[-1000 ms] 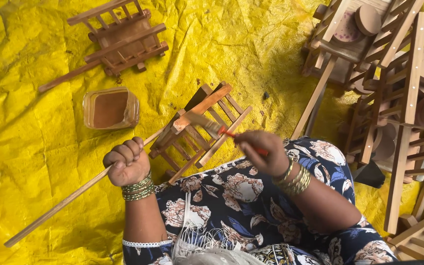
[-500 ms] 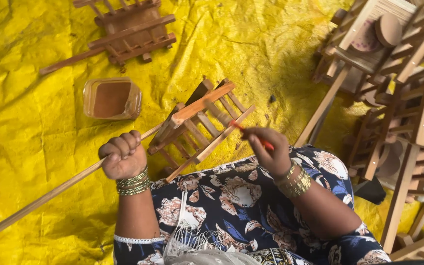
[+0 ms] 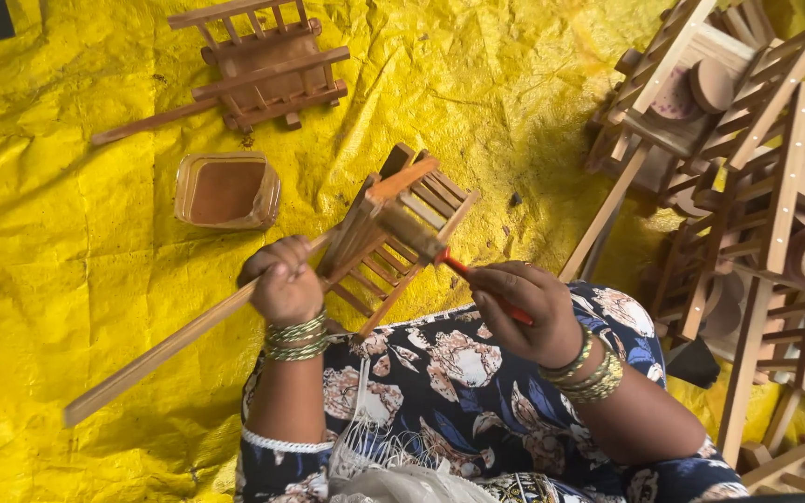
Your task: The person sits on a tarp-covered floor and applies brown stain with a brush to small wooden furniture pieces, including miniature chairs and bench-like frames. They hold each piece steady with one hand, dip the brush into a plastic container of stain, and brush the surfaces and slats, rotating the piece to reach different sides.
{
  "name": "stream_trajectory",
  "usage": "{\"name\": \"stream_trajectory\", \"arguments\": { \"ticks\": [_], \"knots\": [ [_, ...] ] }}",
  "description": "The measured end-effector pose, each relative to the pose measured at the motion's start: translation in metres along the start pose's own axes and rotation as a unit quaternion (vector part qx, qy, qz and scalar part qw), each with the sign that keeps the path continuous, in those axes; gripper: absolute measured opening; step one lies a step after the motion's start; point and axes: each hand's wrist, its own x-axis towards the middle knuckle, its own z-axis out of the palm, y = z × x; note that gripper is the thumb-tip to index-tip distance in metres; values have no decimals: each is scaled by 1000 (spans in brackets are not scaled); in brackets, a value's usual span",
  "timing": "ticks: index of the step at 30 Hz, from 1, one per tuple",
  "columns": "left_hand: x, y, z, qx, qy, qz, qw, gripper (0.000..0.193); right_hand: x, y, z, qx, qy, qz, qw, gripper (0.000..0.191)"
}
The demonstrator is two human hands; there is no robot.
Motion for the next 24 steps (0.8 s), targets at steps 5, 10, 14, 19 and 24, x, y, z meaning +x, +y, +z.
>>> {"name": "stream_trajectory", "arguments": {
  "ticks": [5,10,14,19,24],
  "knots": [
    [-2,-21,40,109,60,34,992,20,10,-12,32,-117,18,17,993,28],
    [0,-27,83,345,52,60,935,23,1,-17,42,-165,-3,18,986,29],
    [-7,-25,105,405,19,34,914,31,-3,-15,32,-148,6,10,989,30],
    [-3,-11,104,361,-24,25,932,29,17,-5,36,-159,25,14,987,32],
    [1,-4,88,364,-34,-12,931,30,15,-4,45,-171,-12,-10,985,31]
  ]
}}
